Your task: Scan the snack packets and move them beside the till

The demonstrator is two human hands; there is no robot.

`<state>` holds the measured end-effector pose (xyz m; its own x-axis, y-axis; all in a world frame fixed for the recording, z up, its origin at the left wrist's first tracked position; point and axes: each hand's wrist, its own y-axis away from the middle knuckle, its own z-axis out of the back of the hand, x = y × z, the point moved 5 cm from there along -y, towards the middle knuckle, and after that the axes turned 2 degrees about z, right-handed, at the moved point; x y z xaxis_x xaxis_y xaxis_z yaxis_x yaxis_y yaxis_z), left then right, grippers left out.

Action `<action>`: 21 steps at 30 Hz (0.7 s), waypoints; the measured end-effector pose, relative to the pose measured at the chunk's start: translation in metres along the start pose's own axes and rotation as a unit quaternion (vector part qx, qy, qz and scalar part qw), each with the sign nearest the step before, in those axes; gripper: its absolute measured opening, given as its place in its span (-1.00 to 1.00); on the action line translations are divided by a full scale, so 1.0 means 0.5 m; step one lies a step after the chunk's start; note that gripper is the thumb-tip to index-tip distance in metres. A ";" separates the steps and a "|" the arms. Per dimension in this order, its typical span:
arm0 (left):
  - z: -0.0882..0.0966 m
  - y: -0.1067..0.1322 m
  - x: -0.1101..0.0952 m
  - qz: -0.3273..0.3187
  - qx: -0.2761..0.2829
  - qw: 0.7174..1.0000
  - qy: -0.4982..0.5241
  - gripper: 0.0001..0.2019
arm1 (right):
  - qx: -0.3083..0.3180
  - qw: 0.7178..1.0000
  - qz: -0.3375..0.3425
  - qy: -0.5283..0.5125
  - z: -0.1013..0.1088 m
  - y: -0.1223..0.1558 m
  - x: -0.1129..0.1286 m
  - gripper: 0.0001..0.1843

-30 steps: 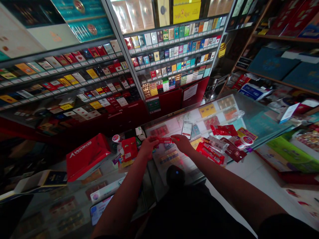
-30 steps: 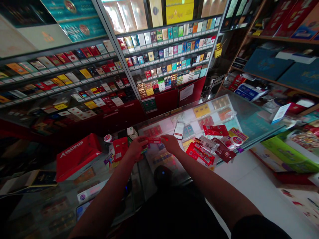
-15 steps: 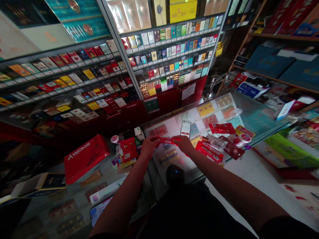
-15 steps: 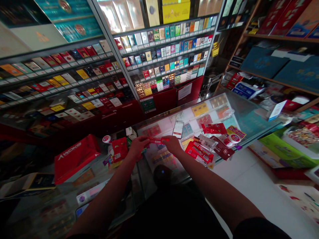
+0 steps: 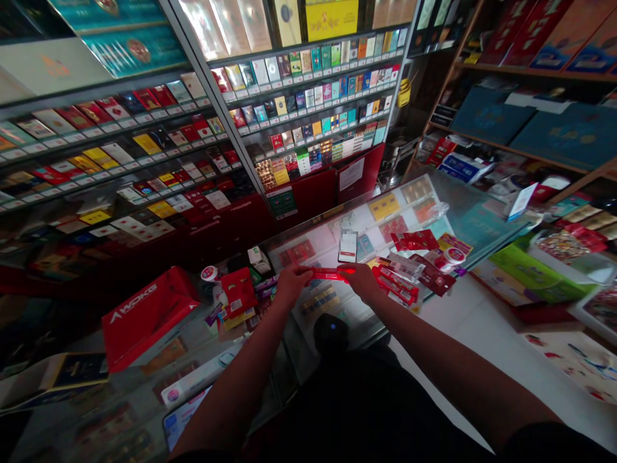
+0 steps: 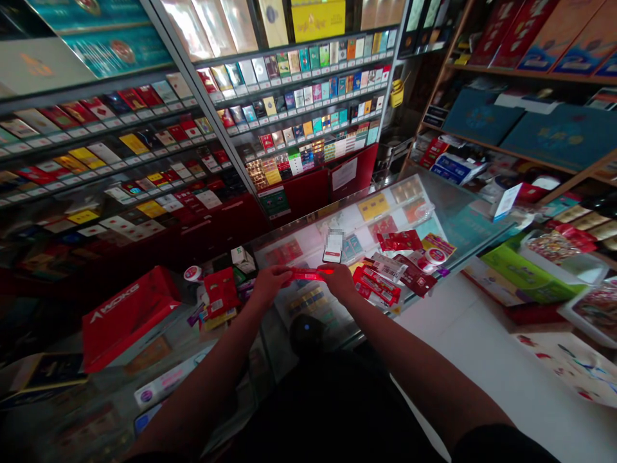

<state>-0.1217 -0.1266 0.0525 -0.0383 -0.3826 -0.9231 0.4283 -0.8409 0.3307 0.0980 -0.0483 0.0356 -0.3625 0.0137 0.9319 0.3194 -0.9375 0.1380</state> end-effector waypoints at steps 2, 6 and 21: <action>-0.003 0.002 0.001 -0.004 -0.006 1.000 -0.026 -0.82 | -0.008 1.000 0.010 0.011 0.011 0.010 0.005 -0.75; -0.008 0.006 -0.002 -0.033 -0.003 0.996 -0.084 -0.83 | -0.016 1.000 -0.020 0.004 0.022 0.031 0.001 -0.72; -0.029 0.019 0.031 -0.012 0.007 0.995 -0.098 -0.85 | -0.033 0.998 -0.005 0.057 0.015 0.097 -0.034 -0.81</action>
<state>-0.1052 -0.1350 0.0385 -0.2251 -0.4283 -0.8751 0.4126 -0.8556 0.3126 0.1261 -0.0913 0.0288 -0.4646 -0.0131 0.8854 0.2590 -0.9582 0.1217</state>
